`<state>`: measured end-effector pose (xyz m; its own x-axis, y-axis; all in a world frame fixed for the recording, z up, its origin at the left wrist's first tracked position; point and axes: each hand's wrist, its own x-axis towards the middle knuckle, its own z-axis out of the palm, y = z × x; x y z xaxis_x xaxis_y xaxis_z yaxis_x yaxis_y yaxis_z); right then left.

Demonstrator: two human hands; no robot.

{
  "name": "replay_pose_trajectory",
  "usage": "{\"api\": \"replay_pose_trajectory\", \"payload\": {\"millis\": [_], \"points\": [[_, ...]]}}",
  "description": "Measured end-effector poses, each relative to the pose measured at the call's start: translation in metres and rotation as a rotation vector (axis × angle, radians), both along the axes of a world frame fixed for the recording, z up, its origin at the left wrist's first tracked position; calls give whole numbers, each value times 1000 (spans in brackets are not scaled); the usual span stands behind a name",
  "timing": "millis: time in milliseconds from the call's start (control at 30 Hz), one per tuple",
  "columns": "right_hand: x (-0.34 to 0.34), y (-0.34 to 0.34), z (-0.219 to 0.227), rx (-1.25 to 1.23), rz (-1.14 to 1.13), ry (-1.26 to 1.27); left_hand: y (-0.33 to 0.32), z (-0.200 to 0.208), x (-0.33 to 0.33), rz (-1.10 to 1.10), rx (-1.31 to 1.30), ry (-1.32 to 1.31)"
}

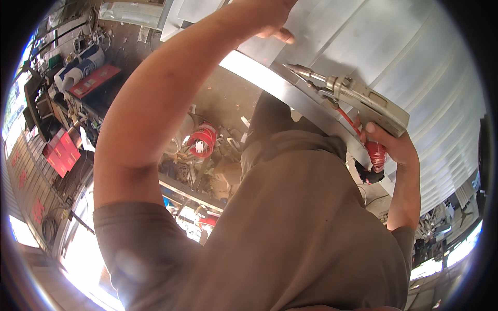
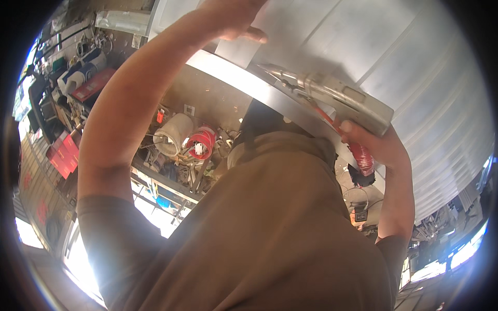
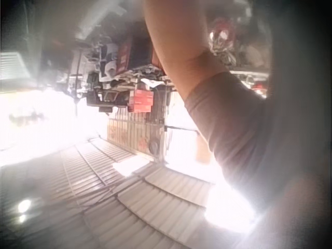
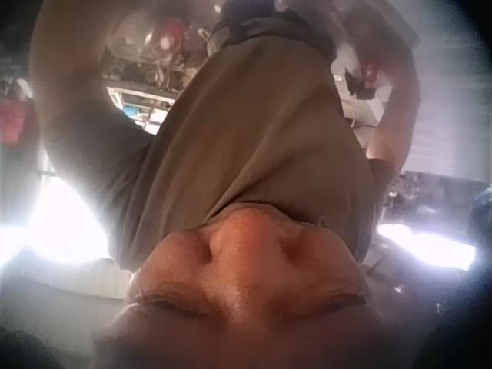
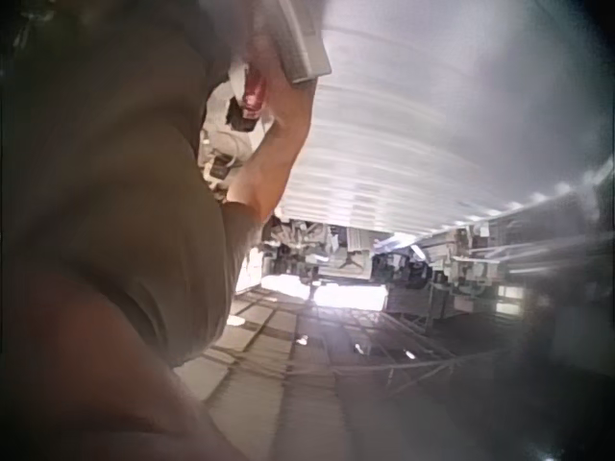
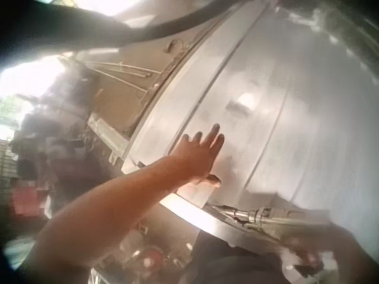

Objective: The person uses a rivet gun to fasten metal strips onto a large metal frame, then measures the frame with a tape measure. The person handles the rivet gun and tape measure while working on the frame in a workshop.

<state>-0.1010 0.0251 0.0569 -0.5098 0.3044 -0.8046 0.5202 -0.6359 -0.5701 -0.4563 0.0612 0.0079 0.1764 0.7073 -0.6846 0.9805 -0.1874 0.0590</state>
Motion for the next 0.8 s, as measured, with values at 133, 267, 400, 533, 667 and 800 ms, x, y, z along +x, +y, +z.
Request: {"api": "replay_pose_trajectory", "payload": {"millis": [133, 267, 400, 533, 667, 800], "points": [[14, -20, 5, 110, -76, 69, 11, -5, -31, 54, 200, -225], [12, -37, -5, 152, -135, 124, 6, -4, -99, 512, 880, -618], [9, -39, -26, 117, -184, 174, -30, -11, -151, 866, 738, -334], [13, -33, -48, 51, -251, 166, -58, -32, -157, 768, 755, -417], [18, -29, -65, 8, -269, 221, -59, -41, -144, 716, 677, -331], [19, -27, -77, -40, -311, 212, -28, -39, -132, 427, 680, -204]]}}
